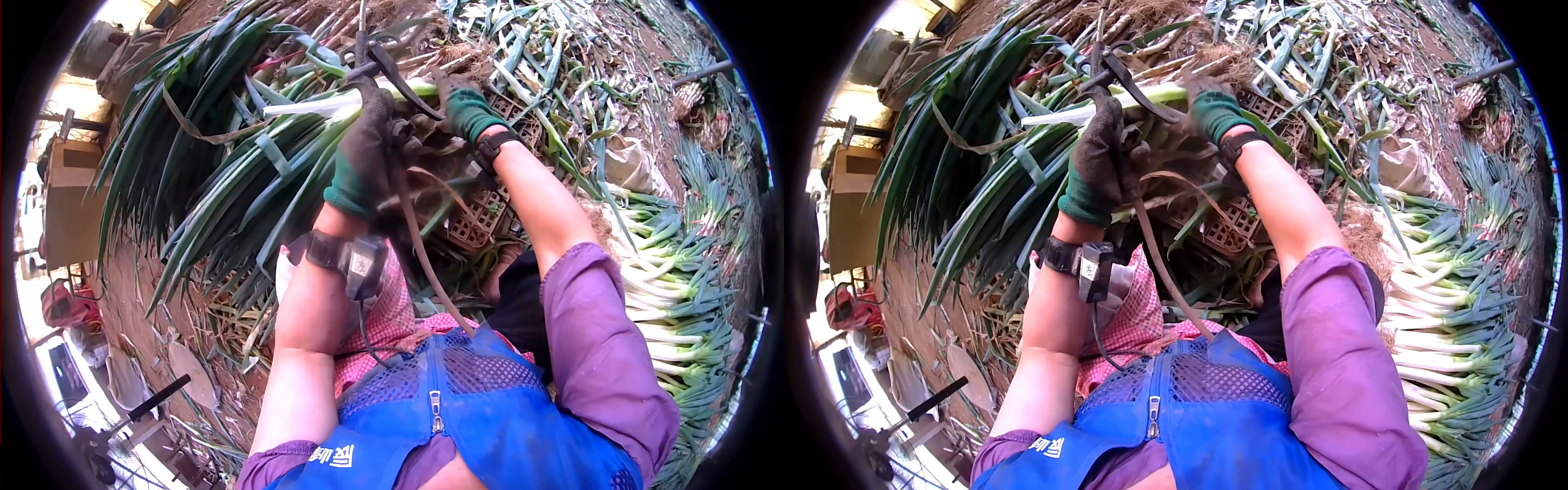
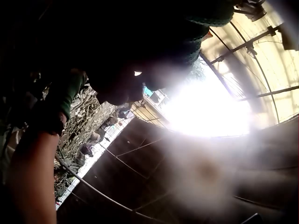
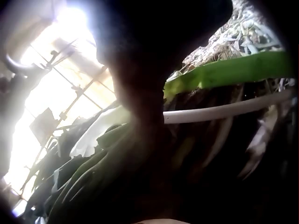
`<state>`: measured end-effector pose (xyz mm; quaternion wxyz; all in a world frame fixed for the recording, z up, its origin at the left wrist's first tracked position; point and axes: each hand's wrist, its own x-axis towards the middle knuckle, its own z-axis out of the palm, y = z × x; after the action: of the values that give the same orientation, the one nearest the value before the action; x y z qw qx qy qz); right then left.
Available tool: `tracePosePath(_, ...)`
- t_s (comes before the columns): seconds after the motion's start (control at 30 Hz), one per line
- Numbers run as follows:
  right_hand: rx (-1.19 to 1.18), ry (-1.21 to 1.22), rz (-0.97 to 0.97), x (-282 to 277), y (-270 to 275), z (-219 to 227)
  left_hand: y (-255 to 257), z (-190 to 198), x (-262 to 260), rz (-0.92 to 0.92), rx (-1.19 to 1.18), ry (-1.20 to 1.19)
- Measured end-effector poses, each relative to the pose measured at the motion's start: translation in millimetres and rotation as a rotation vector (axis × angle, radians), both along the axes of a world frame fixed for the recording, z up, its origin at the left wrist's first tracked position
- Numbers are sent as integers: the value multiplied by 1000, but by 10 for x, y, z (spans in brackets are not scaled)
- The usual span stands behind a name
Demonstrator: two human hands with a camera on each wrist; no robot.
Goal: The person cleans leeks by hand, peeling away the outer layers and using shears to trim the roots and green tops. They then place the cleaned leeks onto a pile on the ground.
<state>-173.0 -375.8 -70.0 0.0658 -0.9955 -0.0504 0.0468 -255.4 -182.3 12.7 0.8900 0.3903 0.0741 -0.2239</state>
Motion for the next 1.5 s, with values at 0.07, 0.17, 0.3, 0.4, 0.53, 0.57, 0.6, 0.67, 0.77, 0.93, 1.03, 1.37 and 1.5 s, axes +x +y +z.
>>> tracePosePath(0.07, 373, 79, -38, -18, 29, -419, 23, 75, -6, 26, 5, 37)
tracePosePath(0.17, 270, 32, 179, -604, 134, -430, 207, 118, 29, 27, 36, 129)
tracePosePath(0.3, 169, -9, 508, -1299, -201, -964, 202, 65, 45, 131, 68, 144)
tracePosePath(0.4, 195, -10, 612, -1565, -392, -945, 223, 49, 42, 100, 28, 126)
tracePosePath(0.53, 65, -47, 668, -1544, -529, -924, 186, -36, 10, -17, 325, 53)
tracePosePath(0.57, 5, -49, 686, -1498, -552, -893, 156, -49, -20, -23, 387, 56)
tracePosePath(0.6, 75, -117, 660, -1417, -579, -927, 105, -70, -54, -44, 357, 72)
tracePosePath(0.67, 104, -211, 598, -1343, -712, -881, 74, -175, -112, -151, 380, -148)
tracePosePath(0.77, 170, -414, 399, -1218, -745, -443, 44, -356, -136, -261, 540, -178)
tracePosePath(0.93, 211, -480, 416, -1079, -847, 492, -114, -333, -218, -241, 711, -224)
tracePosePath(1.03, 22, -625, 381, -688, -1201, 640, -149, -337, -199, -190, 591, -211)
tracePosePath(1.37, 371, 150, -330, -719, -1310, 298, -102, -347, -160, -155, 452, -82)
tracePosePath(1.5, 30, 541, 78, -1366, -625, -515, -166, -442, -204, -213, 490, -118)
